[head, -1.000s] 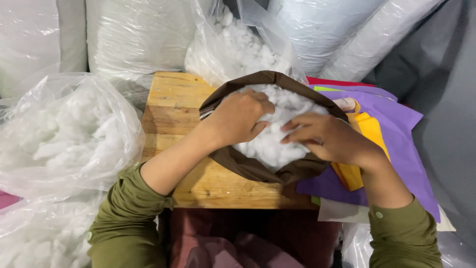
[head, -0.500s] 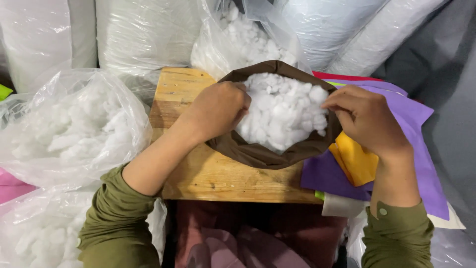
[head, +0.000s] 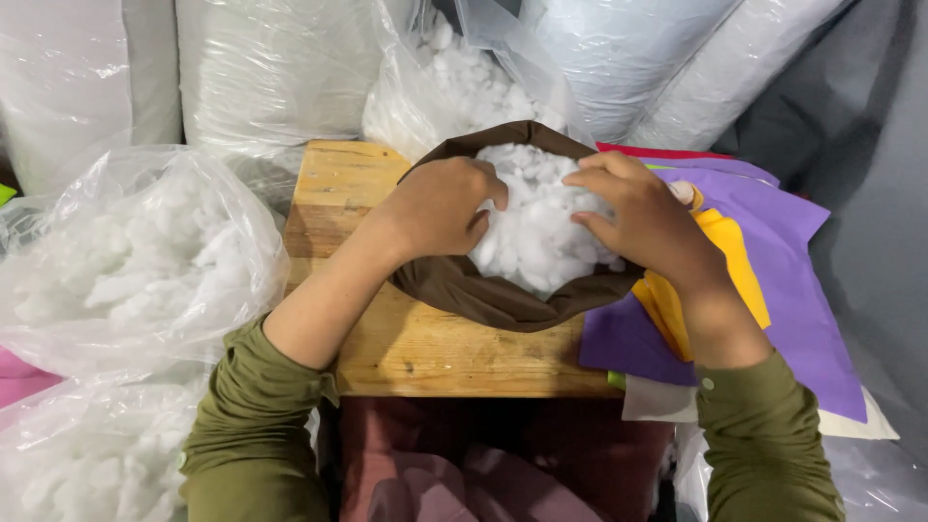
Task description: Stuffing a brown pillowcase with white fiberfill material by hand on a wooden work surface.
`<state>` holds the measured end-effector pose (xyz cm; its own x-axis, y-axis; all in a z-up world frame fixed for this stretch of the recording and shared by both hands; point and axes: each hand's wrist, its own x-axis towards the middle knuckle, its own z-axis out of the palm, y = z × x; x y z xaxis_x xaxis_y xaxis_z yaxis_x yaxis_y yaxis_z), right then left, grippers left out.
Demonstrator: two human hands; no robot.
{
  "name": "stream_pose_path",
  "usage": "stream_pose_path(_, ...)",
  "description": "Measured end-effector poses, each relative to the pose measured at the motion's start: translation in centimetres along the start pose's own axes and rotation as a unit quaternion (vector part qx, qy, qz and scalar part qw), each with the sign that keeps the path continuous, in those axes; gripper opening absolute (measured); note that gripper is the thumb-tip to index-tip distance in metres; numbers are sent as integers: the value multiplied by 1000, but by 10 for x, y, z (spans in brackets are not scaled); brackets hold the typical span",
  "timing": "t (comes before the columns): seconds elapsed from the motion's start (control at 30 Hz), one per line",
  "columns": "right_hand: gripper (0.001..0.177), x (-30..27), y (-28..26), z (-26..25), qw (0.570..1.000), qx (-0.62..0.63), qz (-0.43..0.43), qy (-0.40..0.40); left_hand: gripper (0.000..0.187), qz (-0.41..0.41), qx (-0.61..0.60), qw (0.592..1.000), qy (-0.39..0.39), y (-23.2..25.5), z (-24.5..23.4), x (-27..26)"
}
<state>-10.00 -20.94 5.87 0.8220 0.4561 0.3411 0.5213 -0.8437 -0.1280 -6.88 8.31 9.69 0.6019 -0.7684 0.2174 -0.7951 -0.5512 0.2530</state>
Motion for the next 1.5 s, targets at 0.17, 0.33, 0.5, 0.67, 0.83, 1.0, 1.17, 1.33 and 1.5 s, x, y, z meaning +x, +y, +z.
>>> stream_pose_path(0.17, 68, 19, 26, 96, 992, 0, 27, -125, 28, -25, 110, 988, -101, -52, 114, 45)
stream_pose_path(0.33, 59, 9, -23, 26, 984, 1, 56, -171, 35, -26, 100, 988, -116, -24, 58, 22)
stream_pose_path(0.5, 25, -24, -10, -15, 996, 25, 3, 80, 33, 17, 32, 996, 83, 5, 14, 7)
stream_pose_path(0.67, 41, -30, -23, 21, 994, 35, 8, -103, 72, -72, 151, 980, -105, -23, 103, 38)
stream_pose_path(0.83, 41, -60, -29, -13, 996, 74, -24, -54, 70, -47, 43, 995, -81, 6, 33, 2)
stream_pose_path(1.0, 17, -83, -10, -20, 983, 80, 28, 160, 62, 70, 82, 993, 45, 26, 38, -25)
stream_pose_path(1.17, 25, -67, -25, 20, 999, -16, -16, 40, 52, 84, 32, 996, 3, 31, 70, -23)
stream_pose_path(1.33, 29, -43, -33, 3, 994, -3, -34, 107, 40, 97, 3, 981, 165, 29, 50, -20)
stream_pose_path(1.5, 31, -6, 0, 35, 988, -88, -22, 125, 26, -58, 179, 968, 165, -36, 94, 23)
